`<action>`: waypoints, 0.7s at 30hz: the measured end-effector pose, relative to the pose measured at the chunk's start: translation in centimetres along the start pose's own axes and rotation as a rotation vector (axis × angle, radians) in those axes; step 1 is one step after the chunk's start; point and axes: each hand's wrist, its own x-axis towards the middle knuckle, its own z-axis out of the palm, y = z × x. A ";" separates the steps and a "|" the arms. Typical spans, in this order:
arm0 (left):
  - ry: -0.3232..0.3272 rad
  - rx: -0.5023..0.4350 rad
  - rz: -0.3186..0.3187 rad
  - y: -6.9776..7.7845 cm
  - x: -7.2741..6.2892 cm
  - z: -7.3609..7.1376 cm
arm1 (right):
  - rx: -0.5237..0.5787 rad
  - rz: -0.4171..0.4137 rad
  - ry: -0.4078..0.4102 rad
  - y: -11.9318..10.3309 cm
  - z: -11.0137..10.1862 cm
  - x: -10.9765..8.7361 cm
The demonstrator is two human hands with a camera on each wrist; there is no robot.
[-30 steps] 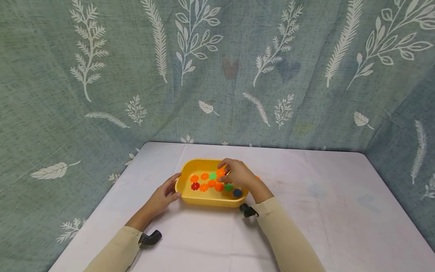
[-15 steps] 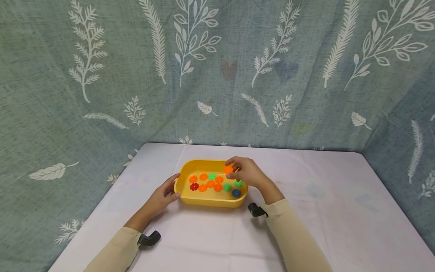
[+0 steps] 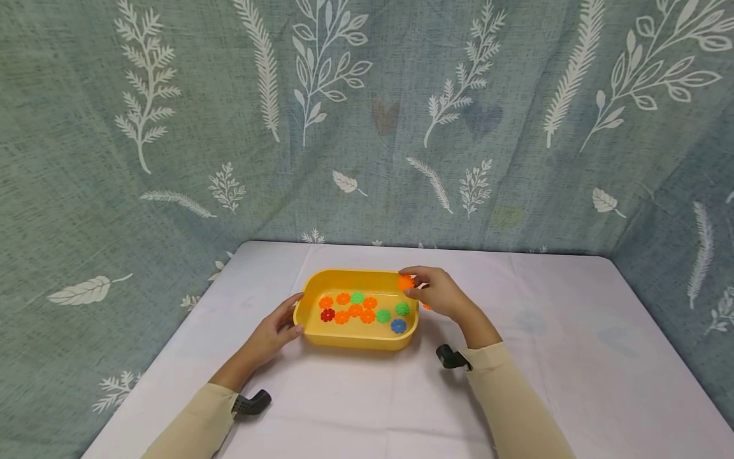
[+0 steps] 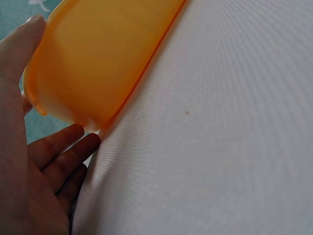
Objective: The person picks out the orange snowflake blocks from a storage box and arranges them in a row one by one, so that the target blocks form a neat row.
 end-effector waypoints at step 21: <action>0.002 -0.015 0.000 0.0 -0.1 0.0 | -0.038 0.067 0.053 3.7 -1.8 -2.0</action>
